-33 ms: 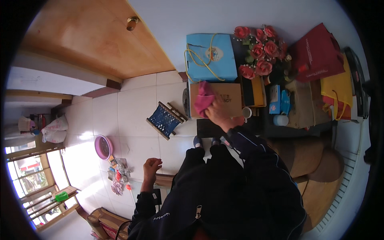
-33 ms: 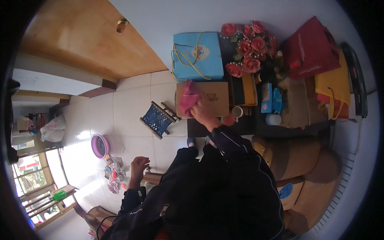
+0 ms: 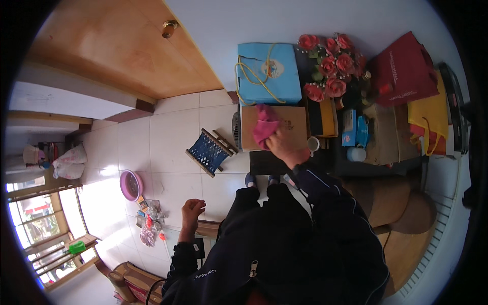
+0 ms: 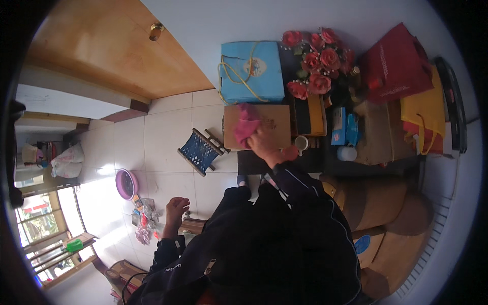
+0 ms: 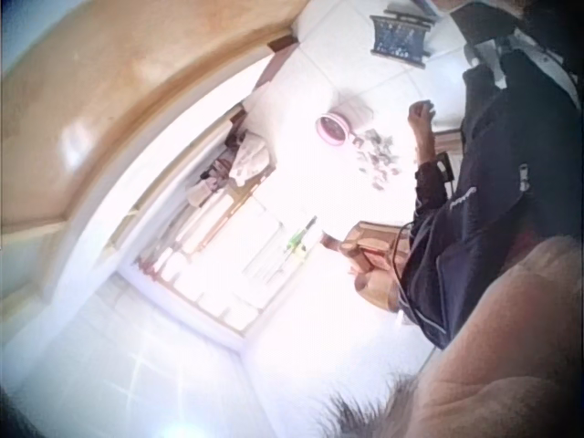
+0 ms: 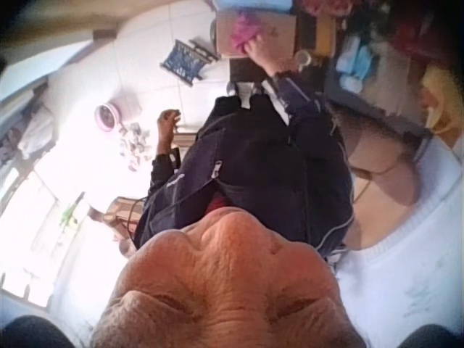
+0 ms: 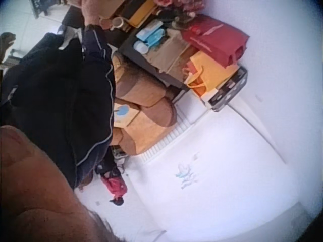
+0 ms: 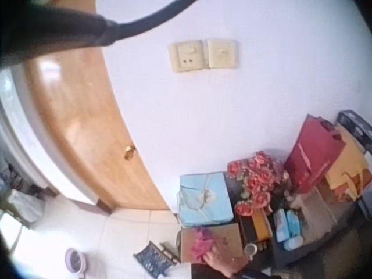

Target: The person wipes a glass table with a pink cloth, then sits on the floor and washes the cloth in a pink basin of water. After wringing it out, the person stands and wipes a side table and a white mug with the damp cloth.

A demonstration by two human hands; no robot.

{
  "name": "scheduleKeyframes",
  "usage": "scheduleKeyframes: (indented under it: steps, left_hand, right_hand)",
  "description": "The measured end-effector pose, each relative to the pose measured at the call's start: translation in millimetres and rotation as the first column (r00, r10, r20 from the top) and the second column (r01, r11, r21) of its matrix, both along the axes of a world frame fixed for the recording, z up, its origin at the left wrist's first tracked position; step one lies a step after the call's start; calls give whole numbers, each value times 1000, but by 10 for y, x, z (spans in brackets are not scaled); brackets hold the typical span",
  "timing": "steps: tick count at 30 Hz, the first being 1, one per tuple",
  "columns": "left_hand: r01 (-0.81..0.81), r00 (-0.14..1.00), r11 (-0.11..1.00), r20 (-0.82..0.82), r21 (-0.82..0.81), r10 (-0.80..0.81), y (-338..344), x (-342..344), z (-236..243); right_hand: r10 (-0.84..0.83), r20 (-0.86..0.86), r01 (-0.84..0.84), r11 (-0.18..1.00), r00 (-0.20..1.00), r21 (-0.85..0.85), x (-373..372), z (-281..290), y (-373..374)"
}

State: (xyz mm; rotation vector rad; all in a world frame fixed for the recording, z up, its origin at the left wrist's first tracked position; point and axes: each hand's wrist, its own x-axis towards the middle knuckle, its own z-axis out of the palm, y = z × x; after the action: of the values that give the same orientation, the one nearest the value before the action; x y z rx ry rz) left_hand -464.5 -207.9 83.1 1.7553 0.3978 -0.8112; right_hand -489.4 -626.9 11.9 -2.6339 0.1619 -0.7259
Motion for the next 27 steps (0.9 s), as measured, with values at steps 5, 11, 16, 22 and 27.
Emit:
scheduleKeyframes:
  steps: [5,11,16,22,27]
  left_hand:
    - [-21,1000,999,11,-32,22,-354,-50,6]
    - [-81,997,994,-21,-73,80,-391,-65,-56]
    - [-99,994,994,-49,-36,97,-239,162,-83]
    - [-115,993,993,-39,-34,113,32,676,-109]
    - [-124,981,992,-145,20,125,325,884,-241]
  right_hand:
    - [-269,-44,272,954,962,123,-364,-119,-578]
    - [-544,99,454,776,834,438,-279,223,-757]
    - [-368,263,270,899,892,344,402,454,-970]
    - [-491,57,493,849,869,-192,1250,373,-1149]
    - [-506,141,526,826,851,-203,1950,336,-1400]
